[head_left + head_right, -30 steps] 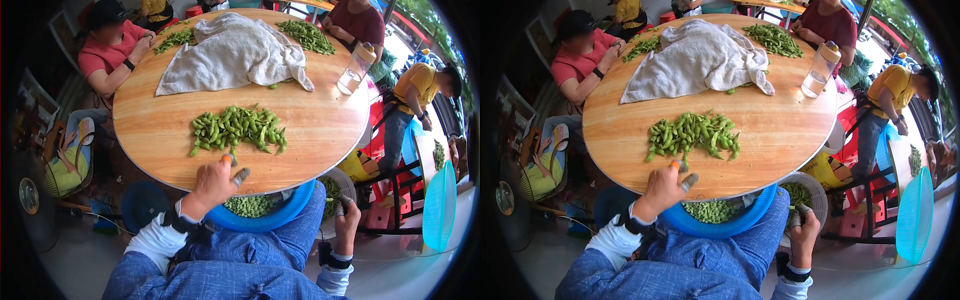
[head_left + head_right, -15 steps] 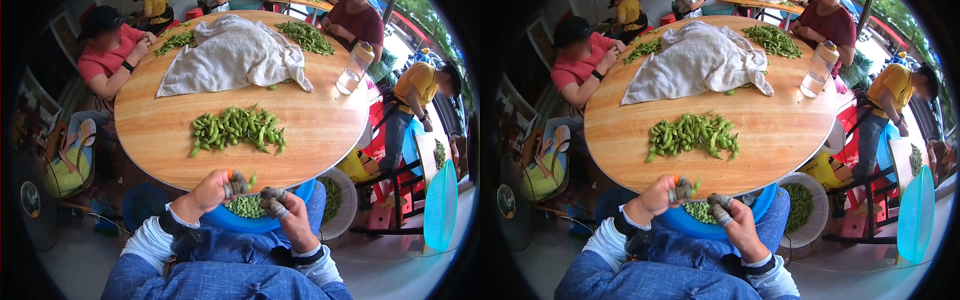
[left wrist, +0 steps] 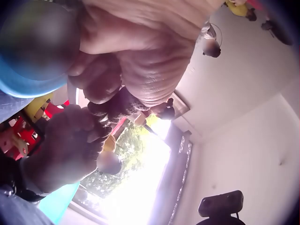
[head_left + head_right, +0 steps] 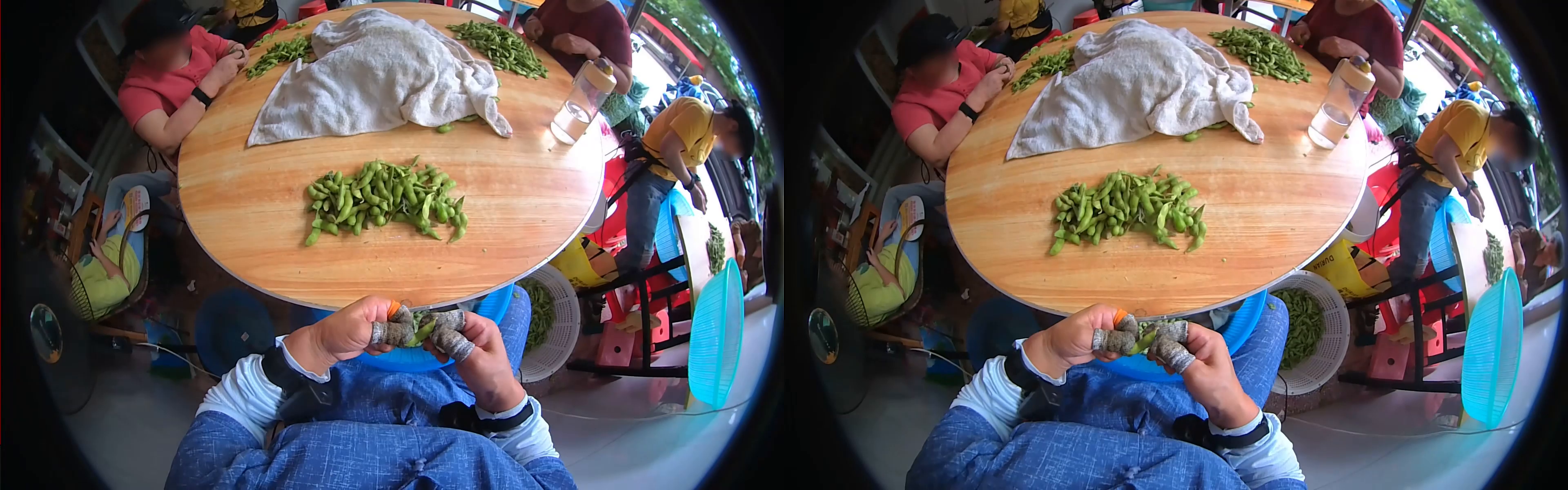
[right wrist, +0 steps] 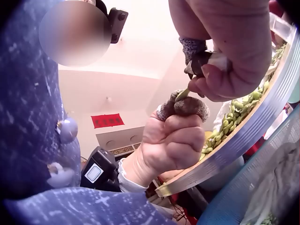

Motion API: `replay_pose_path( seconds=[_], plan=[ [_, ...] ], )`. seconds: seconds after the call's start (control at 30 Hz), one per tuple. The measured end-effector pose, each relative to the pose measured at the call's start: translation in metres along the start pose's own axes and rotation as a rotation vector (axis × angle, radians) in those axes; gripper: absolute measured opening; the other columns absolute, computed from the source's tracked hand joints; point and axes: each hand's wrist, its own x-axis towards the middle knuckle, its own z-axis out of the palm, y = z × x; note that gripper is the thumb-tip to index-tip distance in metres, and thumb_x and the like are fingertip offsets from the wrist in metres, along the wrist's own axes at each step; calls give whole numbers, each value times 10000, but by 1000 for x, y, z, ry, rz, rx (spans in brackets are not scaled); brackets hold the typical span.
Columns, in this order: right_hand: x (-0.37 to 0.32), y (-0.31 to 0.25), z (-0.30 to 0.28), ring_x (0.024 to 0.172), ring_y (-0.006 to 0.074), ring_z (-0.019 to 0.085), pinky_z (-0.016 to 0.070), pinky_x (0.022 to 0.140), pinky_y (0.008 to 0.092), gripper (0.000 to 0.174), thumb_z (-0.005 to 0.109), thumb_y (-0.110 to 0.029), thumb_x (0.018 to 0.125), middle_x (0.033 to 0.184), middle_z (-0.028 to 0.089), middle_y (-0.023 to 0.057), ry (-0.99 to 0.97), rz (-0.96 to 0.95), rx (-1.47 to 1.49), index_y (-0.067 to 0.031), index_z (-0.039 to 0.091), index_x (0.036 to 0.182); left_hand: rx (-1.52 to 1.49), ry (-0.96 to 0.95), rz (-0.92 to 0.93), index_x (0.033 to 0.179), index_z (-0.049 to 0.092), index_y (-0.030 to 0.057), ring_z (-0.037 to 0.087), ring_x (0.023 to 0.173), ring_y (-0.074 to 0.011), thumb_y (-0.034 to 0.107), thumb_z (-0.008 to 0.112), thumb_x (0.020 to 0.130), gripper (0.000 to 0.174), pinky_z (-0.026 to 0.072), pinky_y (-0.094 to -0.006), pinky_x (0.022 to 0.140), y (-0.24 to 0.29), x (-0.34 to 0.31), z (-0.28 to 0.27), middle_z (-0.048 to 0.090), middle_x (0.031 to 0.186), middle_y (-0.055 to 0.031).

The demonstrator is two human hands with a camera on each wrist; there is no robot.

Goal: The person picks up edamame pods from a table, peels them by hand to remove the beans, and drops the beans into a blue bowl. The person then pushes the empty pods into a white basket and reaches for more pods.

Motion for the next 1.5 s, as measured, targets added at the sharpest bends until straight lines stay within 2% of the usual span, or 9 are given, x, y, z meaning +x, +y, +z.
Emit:
replay_pose_path(
  seconds=[0.2,0.3,0.33,0.4,0.6,0.7,0.8,1.2,1.5],
  plan=[
    [1,3,2,735,71,515,412,663,202,138,531,-77,815,832,593,24,21,-99,-55,14,558,916,-165,-56,-15,785,513,41,309,454,-26,190,589,782,167,220,-172,415,-13,4,-10,403,584,56],
    [2,6,0,793,88,527,420,724,220,153,523,-66,821,870,590,29,72,-132,-53,28,548,940,-78,13,1,803,512,55,312,474,-27,176,580,788,139,232,-174,430,-8,6,-3,390,588,66],
    [3,7,-1,810,93,530,422,742,226,158,521,-62,822,881,589,31,85,-131,-48,32,545,947,35,41,51,804,513,59,315,484,-26,186,578,793,143,236,-173,437,-3,6,3,392,592,67],
    [1,3,-2,788,83,524,420,713,217,158,522,-65,823,876,589,27,67,-125,-30,27,546,949,254,102,150,804,515,68,321,505,-23,207,574,802,151,243,-172,449,5,5,16,397,599,69],
    [0,8,-4,684,61,492,390,599,190,129,520,-72,816,810,591,27,22,-63,-41,7,560,909,392,112,263,725,527,82,331,520,-19,290,564,813,229,243,-167,457,-1,9,16,417,602,67],
    [-2,7,-4,654,60,483,381,575,188,110,519,-65,807,773,587,27,17,-12,-1,2,562,883,301,134,147,700,529,85,323,503,-19,301,569,809,246,238,-168,446,6,4,21,415,587,67],
    [-1,7,-3,648,62,482,382,572,189,103,519,-64,806,760,584,29,11,4,23,0,559,876,286,130,120,704,530,82,315,487,-16,308,574,804,251,233,-167,437,1,4,17,412,572,69],
    [-5,4,-1,652,63,485,383,573,188,131,537,-104,817,773,578,30,23,8,30,-3,544,900,267,80,162,717,542,79,307,483,-11,315,575,802,254,222,-162,434,0,8,18,410,572,78],
    [-3,12,-6,696,61,483,381,605,184,142,542,-97,813,803,572,13,8,-63,-46,-1,539,917,166,63,62,712,530,84,317,472,-4,285,591,792,225,217,-158,430,-5,7,15,421,567,74]
  ],
)
